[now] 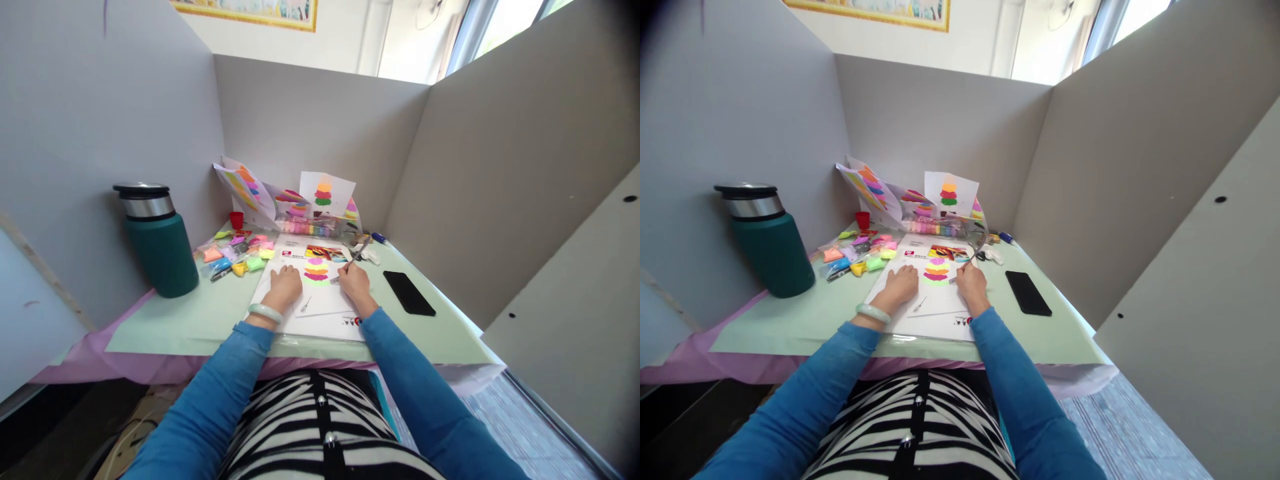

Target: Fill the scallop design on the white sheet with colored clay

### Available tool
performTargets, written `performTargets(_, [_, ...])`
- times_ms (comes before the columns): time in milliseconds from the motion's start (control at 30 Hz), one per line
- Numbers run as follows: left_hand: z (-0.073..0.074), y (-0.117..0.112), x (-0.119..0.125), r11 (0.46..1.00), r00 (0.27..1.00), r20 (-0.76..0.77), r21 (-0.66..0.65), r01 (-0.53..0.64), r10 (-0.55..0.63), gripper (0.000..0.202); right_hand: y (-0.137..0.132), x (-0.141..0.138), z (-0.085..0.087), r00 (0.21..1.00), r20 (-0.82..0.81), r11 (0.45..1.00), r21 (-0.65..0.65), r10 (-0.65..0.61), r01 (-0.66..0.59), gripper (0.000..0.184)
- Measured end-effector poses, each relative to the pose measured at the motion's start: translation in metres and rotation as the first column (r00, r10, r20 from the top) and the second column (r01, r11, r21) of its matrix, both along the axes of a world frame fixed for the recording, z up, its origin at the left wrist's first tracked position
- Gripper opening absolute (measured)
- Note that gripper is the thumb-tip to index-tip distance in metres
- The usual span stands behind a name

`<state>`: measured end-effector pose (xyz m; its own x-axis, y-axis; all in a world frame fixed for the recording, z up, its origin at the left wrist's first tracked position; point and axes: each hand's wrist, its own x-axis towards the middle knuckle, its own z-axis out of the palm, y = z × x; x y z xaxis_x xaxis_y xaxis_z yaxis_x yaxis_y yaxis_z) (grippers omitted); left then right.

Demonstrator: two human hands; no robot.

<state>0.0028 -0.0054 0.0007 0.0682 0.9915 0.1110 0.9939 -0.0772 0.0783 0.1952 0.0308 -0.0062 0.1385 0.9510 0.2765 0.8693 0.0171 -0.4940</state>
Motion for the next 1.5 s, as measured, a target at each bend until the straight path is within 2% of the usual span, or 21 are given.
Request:
performTargets(200, [-0.0008, 0.0008, -0.0003, 1.0, 1.0, 0.005, 0.001, -0.002, 0.002, 0.044, 0.0002, -0.0015, -0.0005, 0.999, -0.002, 0.999, 0.005, 0.036, -0.036, 0.026])
performTargets(367, [-0.0034, 0.0021, -0.0009, 1.0, 1.0, 0.0, 0.025, 0.003, -0.003, 0.043, -0.0003, -0.0008, 0.0001, 1.0, 0.024, 1.0, 0.003, -0.011, 0.011, 0.027])
performTargets(533, [-0.0013, 0.001, -0.0001, 1.0, 1.0, 0.019, 0.006, 0.001, -0.002, 0.046, -0.0011, -0.0034, 0.0009, 0.999, 0.012, 0.999, 0.011, 0.032, -0.032, 0.028])
performTargets(767, [-0.0021, 0.0007, -0.0003, 1.0, 1.0, 0.024, 0.018, 0.006, -0.006, 0.047, -0.0016, -0.0011, 0.0021, 0.998, 0.03, 0.999, 0.015, -0.05, 0.05, 0.03])
performTargets(967, [-0.0012, -0.0007, -0.0003, 1.0, 1.0, 0.005, 0.016, 0.011, -0.011, 0.045, -0.0001, -0.0024, -0.0009, 0.999, -0.007, 0.999, 0.019, 0.037, -0.037, 0.027])
performTargets(1133, [-0.0005, -0.0015, -0.0002, 1.0, 1.0, 0.005, 0.017, 0.01, -0.01, 0.045, -0.0015, -0.0034, 0.0007, 0.998, 0.058, 1.0, 0.011, -0.019, 0.018, 0.03])
performTargets(1300, [0.0013, -0.0018, 0.0005, 1.0, 1.0, 0.01, 0.001, 0.005, -0.005, 0.045, -0.0019, -0.0032, 0.0005, 0.999, 0.041, 0.999, 0.014, 0.031, -0.032, 0.027])
performTargets(1433, [0.0016, -0.002, 0.0005, 1.0, 0.999, 0.032, 0.004, 0.003, -0.003, 0.046, -0.0037, -0.0043, 0.0022, 0.998, 0.064, 1.0, 0.014, -0.006, 0.005, 0.028])
performTargets(1500, [0.0013, -0.0019, 0.0004, 1.0, 0.999, 0.035, 0.005, -0.001, 0.001, 0.047, -0.0048, -0.0053, 0.0034, 0.998, 0.056, 1.0, 0.02, 0.016, -0.017, 0.028])
